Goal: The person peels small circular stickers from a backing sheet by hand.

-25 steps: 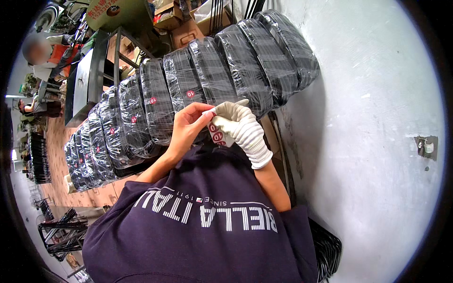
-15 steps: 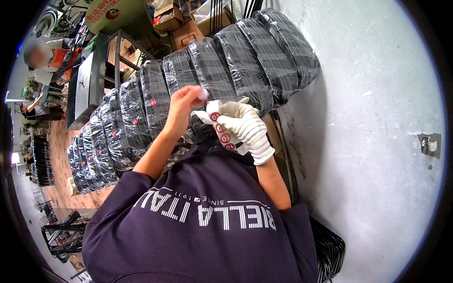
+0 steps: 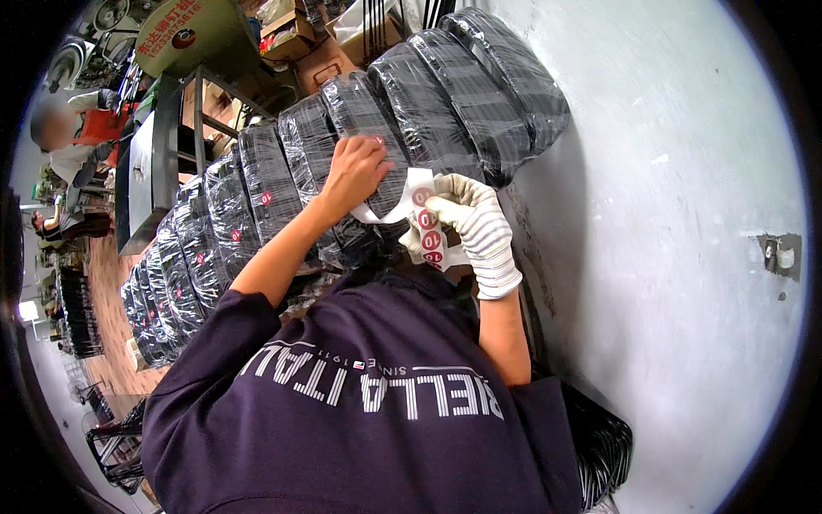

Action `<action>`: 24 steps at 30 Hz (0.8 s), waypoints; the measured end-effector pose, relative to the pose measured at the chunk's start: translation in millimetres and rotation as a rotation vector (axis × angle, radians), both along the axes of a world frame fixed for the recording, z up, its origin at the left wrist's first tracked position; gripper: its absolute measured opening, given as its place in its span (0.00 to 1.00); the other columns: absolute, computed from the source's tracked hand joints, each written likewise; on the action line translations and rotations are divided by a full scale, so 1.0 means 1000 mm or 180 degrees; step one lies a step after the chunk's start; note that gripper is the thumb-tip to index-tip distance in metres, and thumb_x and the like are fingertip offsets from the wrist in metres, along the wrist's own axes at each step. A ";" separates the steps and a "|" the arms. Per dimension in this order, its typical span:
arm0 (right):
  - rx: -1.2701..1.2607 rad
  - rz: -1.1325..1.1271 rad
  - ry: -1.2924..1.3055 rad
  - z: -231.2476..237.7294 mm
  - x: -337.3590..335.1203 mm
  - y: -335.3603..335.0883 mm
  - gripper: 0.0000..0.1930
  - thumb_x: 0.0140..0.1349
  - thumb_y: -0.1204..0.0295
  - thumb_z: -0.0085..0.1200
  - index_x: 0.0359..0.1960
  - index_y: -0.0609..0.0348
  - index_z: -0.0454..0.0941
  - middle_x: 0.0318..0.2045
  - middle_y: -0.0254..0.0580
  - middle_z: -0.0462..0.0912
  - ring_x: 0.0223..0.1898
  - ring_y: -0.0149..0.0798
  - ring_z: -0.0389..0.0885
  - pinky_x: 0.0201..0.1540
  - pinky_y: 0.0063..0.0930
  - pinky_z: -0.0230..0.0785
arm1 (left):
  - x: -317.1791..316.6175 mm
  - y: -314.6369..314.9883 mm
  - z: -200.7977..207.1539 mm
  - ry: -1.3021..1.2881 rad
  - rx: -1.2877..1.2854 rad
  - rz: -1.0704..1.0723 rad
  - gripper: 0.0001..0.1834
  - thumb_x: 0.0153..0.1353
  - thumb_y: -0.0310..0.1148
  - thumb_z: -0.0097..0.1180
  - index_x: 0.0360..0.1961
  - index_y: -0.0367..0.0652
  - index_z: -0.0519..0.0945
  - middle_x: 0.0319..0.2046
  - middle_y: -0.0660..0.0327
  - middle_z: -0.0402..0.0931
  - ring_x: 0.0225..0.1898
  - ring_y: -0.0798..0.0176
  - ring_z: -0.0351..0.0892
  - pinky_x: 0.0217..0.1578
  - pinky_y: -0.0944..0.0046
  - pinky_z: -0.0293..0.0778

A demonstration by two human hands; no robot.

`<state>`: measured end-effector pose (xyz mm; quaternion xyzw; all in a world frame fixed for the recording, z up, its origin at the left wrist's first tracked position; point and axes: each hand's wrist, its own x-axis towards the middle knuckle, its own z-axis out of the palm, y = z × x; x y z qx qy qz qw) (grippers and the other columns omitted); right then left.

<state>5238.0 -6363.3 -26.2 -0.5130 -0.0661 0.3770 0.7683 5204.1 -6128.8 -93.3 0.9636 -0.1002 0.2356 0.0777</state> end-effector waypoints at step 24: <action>0.0244 0.0304 -0.0046 -0.008 -0.006 0.029 0.08 0.53 0.77 0.59 0.35 0.60 0.77 0.30 0.36 0.81 0.31 0.26 0.78 0.33 0.20 0.70 | -0.047 -0.066 0.076 0.0663 -0.3840 0.0176 0.10 0.59 0.28 0.53 0.39 0.34 0.79 0.34 0.60 0.78 0.36 0.69 0.75 0.39 0.71 0.69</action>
